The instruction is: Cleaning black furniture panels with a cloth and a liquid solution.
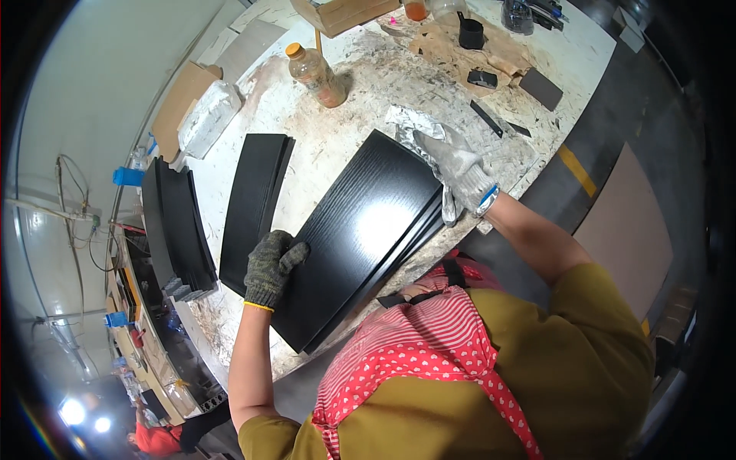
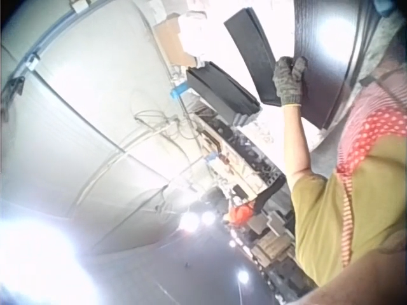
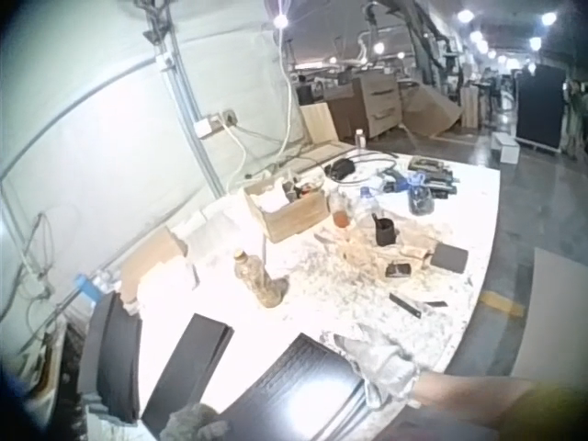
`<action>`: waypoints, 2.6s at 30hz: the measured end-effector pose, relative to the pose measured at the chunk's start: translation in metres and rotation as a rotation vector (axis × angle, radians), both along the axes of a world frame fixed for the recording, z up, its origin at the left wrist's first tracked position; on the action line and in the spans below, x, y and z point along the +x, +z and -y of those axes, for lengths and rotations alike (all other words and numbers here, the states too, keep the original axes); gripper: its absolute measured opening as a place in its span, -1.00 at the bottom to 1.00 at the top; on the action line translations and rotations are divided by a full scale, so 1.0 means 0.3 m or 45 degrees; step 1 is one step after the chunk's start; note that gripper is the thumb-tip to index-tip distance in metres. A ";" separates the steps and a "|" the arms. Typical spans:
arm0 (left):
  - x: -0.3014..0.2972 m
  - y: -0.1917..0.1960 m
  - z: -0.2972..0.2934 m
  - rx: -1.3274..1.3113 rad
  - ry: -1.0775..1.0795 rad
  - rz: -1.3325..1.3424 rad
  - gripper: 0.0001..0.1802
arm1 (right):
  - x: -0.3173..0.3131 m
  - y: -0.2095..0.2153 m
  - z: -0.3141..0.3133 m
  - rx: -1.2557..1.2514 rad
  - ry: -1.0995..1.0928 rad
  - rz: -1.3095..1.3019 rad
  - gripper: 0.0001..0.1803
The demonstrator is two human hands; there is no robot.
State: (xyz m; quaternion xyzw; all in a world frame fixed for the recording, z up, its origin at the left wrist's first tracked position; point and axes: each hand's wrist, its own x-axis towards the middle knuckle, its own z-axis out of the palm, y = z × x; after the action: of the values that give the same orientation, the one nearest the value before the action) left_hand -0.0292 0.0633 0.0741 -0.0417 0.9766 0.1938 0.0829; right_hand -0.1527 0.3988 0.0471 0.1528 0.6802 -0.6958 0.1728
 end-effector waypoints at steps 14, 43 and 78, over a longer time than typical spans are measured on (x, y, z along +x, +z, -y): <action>0.330 -0.007 0.064 -0.136 -0.251 -0.121 0.29 | -0.054 -0.028 -0.059 1.004 0.564 -1.010 -0.69; 0.403 0.447 0.105 -0.458 -0.496 -0.711 -0.74 | 0.161 0.176 -0.120 1.440 0.467 -1.237 -0.34; 0.057 0.000 -0.114 0.001 -0.204 -0.042 -0.35 | 0.028 -0.005 0.118 1.677 0.331 -1.125 -0.60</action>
State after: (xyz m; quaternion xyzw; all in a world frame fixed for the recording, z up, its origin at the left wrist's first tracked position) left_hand -0.0122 0.0976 0.0739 0.0397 0.9780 0.1877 0.0821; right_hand -0.1443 0.3634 0.0457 -0.1466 0.9688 -0.1222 -0.1583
